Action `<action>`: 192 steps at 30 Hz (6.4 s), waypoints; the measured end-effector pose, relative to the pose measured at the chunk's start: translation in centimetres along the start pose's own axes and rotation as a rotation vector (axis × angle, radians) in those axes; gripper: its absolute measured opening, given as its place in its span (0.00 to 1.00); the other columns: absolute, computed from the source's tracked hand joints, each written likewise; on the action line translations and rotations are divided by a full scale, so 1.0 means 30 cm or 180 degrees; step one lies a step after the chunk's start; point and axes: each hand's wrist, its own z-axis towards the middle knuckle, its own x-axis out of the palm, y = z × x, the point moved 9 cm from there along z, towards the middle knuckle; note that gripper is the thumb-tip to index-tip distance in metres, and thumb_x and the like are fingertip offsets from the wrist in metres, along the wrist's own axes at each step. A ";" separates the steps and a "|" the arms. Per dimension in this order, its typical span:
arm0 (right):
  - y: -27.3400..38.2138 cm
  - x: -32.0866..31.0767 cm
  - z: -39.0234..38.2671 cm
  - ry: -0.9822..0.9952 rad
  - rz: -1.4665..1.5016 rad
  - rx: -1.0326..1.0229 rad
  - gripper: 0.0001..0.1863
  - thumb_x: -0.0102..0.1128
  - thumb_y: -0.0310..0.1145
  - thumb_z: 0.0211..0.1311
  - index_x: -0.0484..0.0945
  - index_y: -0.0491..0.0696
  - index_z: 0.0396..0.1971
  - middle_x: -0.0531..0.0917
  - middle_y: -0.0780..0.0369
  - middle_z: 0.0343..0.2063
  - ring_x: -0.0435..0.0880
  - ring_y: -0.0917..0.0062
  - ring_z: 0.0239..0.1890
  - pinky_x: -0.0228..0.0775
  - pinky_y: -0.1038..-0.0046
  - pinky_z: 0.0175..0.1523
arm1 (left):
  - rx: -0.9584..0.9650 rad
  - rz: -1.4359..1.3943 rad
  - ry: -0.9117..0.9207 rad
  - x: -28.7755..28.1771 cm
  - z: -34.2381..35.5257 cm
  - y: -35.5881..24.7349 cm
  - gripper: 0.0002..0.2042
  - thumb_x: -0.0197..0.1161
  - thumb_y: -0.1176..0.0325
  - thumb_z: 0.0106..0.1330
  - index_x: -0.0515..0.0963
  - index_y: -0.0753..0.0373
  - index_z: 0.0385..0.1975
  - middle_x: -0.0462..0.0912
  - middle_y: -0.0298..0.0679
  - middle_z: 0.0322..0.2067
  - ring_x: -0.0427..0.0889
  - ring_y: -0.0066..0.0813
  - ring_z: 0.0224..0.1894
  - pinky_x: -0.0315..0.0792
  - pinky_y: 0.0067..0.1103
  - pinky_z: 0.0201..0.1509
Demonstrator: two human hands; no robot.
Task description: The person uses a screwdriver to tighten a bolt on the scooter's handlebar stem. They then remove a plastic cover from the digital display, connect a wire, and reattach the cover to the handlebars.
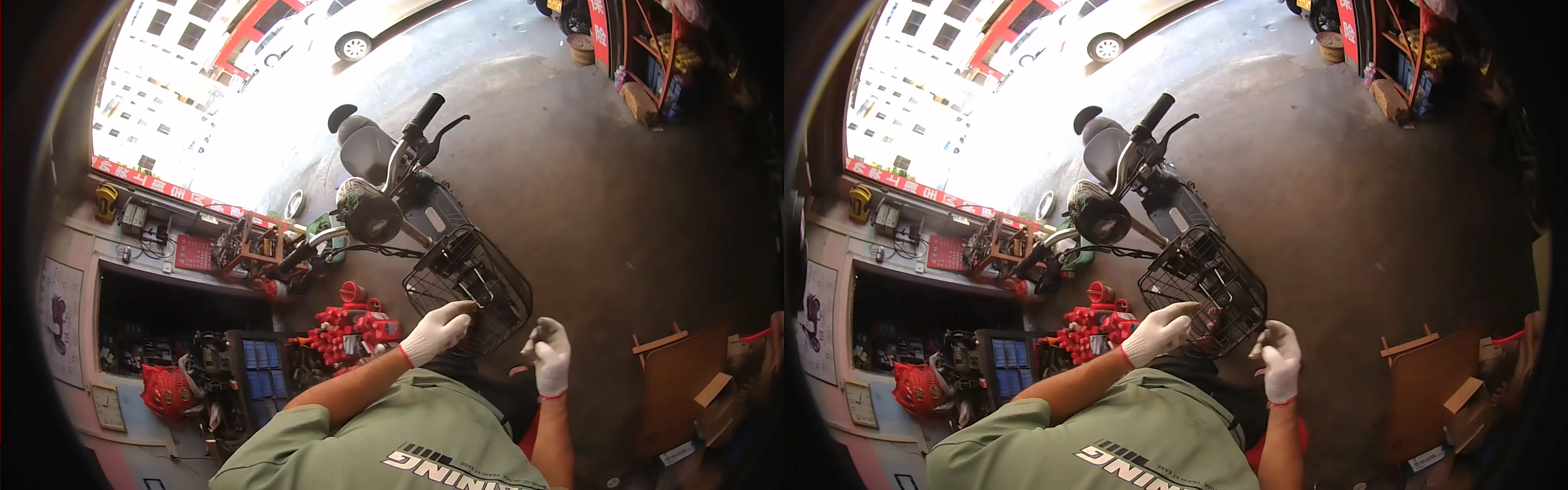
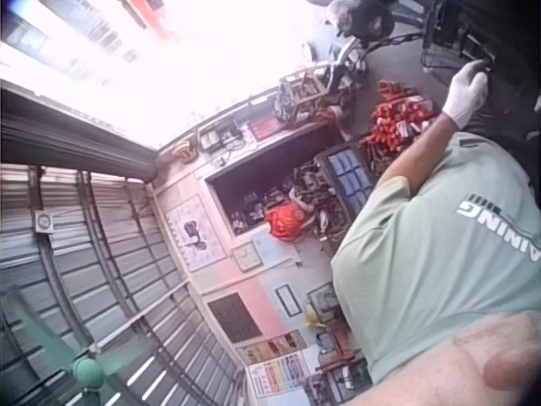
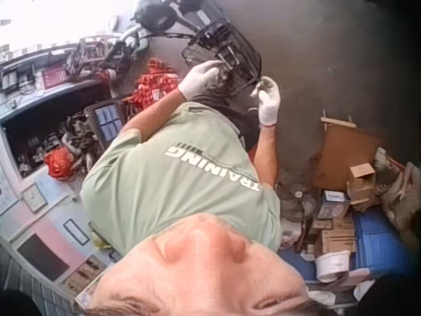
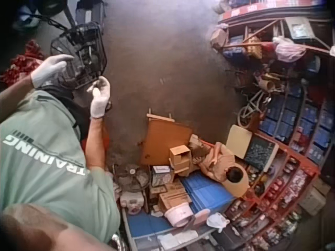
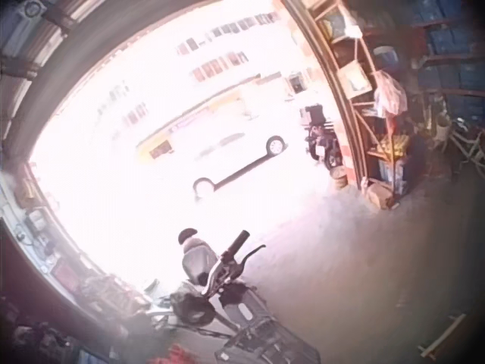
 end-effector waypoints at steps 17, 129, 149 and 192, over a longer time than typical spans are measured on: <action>-0.353 0.925 0.029 0.0354 -0.1279 0.0368 0.25 0.44 0.11 0.61 0.71 0.37 0.59 0.78 0.60 0.42 0.79 0.77 0.41 0.75 0.72 0.53 | 0.0723 -0.0930 0.0449 -0.732 0.052 -0.210 0.14 0.58 0.66 0.75 0.73 0.68 0.53 0.74 0.31 0.26 0.69 0.14 0.24 0.62 0.14 0.26; -0.280 1.264 0.388 -0.0259 -0.0814 0.0282 0.08 0.50 0.29 0.75 0.77 0.40 0.44 0.79 0.63 0.17 0.71 0.84 0.14 0.62 0.80 0.19 | 0.3425 0.2665 -0.1303 -0.886 0.038 -0.737 0.04 0.67 0.71 0.62 0.81 0.62 0.34 0.84 0.43 0.32 0.86 0.44 0.35 0.79 0.30 0.40; -0.225 1.288 0.393 -0.0337 -0.1627 -0.0450 0.08 0.52 0.27 0.75 0.78 0.39 0.42 0.79 0.65 0.17 0.74 0.85 0.16 0.64 0.79 0.22 | 0.3037 0.3264 -0.1351 -0.845 0.068 -0.766 0.06 0.63 0.67 0.62 0.82 0.62 0.34 0.86 0.47 0.33 0.86 0.49 0.36 0.80 0.36 0.42; -0.153 1.297 0.410 -0.0224 -0.2298 -0.0729 0.09 0.54 0.28 0.74 0.82 0.41 0.42 0.82 0.61 0.17 0.78 0.83 0.18 0.69 0.74 0.26 | 0.2909 0.3050 -0.1440 -0.873 0.093 -0.766 0.08 0.64 0.65 0.64 0.81 0.64 0.35 0.85 0.49 0.32 0.86 0.51 0.35 0.80 0.37 0.42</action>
